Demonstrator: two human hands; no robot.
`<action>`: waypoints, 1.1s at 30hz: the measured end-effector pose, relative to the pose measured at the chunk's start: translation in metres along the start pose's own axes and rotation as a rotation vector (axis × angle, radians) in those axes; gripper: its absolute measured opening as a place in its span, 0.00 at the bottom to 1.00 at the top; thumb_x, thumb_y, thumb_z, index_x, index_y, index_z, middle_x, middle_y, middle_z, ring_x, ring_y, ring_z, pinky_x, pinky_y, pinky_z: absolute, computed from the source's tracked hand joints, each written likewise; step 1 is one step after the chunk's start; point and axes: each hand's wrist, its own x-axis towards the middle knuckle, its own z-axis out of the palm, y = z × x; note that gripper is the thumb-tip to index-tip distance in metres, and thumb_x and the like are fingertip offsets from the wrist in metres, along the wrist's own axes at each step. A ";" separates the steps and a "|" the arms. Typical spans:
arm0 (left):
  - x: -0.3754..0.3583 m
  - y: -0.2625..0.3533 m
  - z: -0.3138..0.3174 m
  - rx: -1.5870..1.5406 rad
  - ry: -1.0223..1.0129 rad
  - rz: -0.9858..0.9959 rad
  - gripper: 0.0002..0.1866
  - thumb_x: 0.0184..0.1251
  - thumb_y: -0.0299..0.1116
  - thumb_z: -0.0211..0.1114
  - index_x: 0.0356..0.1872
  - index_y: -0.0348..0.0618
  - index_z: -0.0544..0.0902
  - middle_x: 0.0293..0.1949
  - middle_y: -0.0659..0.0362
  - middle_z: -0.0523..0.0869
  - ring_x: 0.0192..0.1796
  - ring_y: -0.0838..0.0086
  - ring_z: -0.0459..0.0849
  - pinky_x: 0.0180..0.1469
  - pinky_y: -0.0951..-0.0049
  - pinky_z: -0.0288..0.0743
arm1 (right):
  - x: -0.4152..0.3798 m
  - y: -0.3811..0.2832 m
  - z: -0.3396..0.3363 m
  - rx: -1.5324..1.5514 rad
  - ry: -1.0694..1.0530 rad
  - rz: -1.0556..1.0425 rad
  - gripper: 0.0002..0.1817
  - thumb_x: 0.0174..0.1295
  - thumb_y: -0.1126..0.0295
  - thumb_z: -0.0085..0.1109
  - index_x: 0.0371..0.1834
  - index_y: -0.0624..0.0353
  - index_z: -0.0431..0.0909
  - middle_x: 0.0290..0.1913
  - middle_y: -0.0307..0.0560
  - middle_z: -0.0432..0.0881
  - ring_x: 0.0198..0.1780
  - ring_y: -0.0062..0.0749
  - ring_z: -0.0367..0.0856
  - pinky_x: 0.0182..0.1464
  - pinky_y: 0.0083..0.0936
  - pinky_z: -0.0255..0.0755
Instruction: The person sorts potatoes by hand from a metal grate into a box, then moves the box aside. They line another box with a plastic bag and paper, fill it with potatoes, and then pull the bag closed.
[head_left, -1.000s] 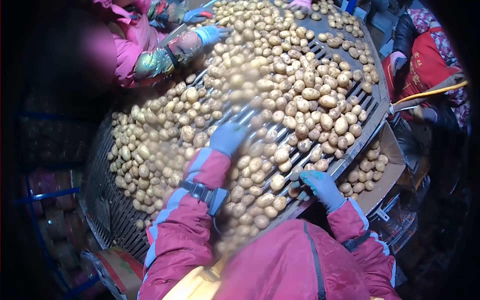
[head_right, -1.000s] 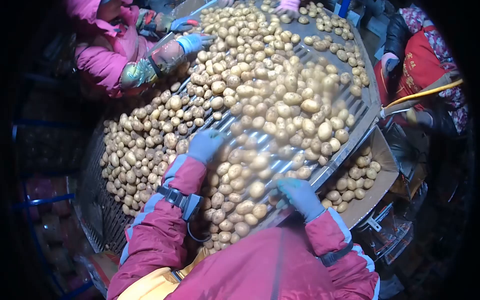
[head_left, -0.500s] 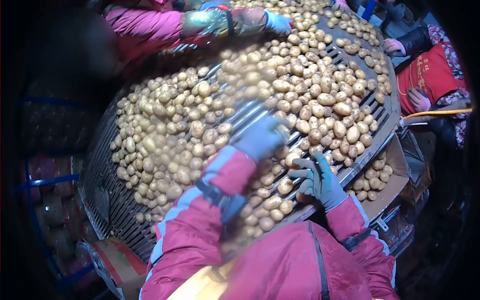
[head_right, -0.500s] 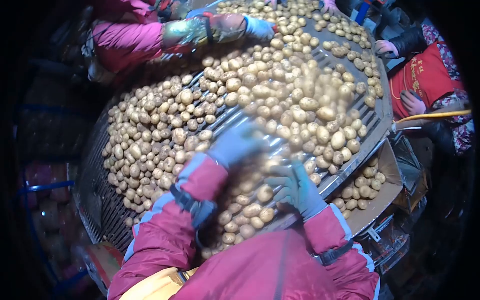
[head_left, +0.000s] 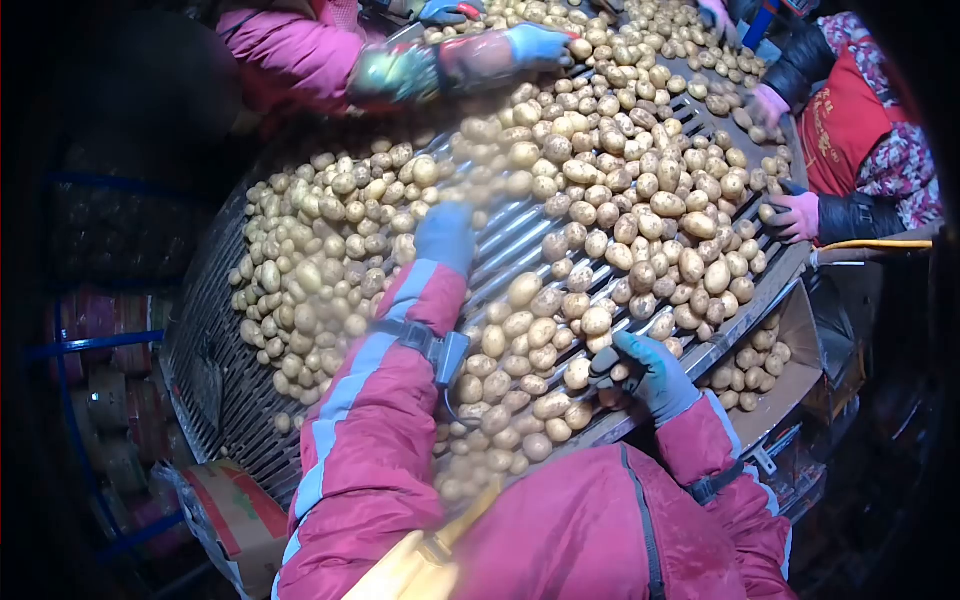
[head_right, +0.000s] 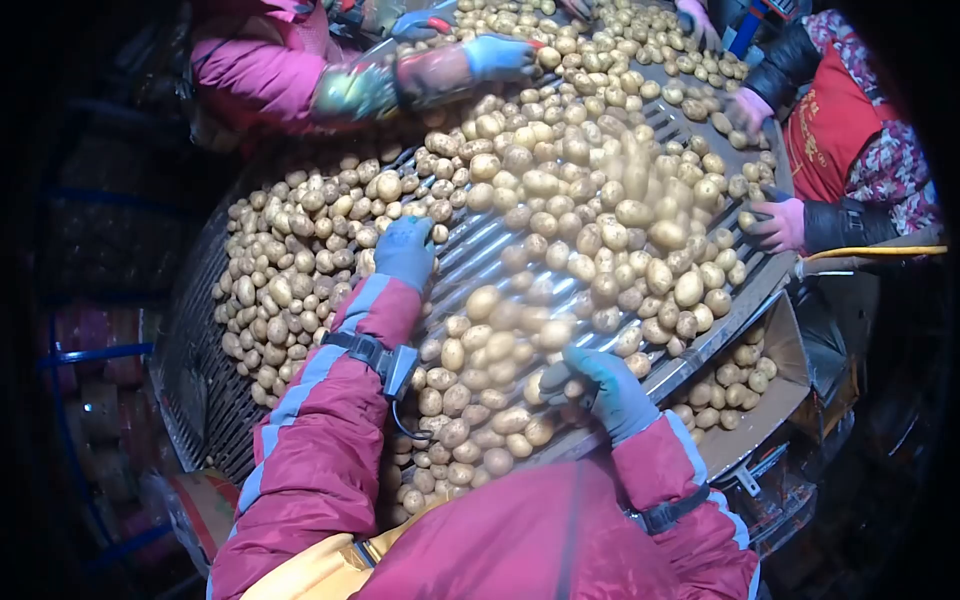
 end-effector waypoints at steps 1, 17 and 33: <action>0.002 0.003 0.001 0.021 -0.003 0.018 0.19 0.62 0.37 0.66 0.56 0.58 0.86 0.62 0.54 0.82 0.55 0.57 0.84 0.59 0.59 0.77 | -0.002 0.000 -0.001 -0.045 0.009 -0.025 0.18 0.73 0.57 0.56 0.40 0.62 0.85 0.35 0.43 0.88 0.34 0.27 0.86 0.39 0.20 0.80; 0.073 0.009 -0.013 -0.273 -0.143 -0.192 0.19 0.66 0.32 0.56 0.56 0.50 0.85 0.55 0.49 0.86 0.59 0.54 0.84 0.61 0.58 0.78 | -0.010 0.025 -0.023 0.072 0.010 -0.044 0.19 0.75 0.56 0.53 0.38 0.62 0.81 0.26 0.45 0.84 0.24 0.29 0.81 0.29 0.21 0.74; 0.115 -0.010 0.000 0.085 -0.463 -0.050 0.23 0.65 0.33 0.58 0.62 0.48 0.82 0.60 0.45 0.83 0.64 0.53 0.81 0.66 0.57 0.75 | -0.012 0.030 -0.025 0.187 0.124 -0.027 0.20 0.75 0.55 0.53 0.44 0.64 0.78 0.27 0.47 0.83 0.23 0.33 0.81 0.24 0.27 0.77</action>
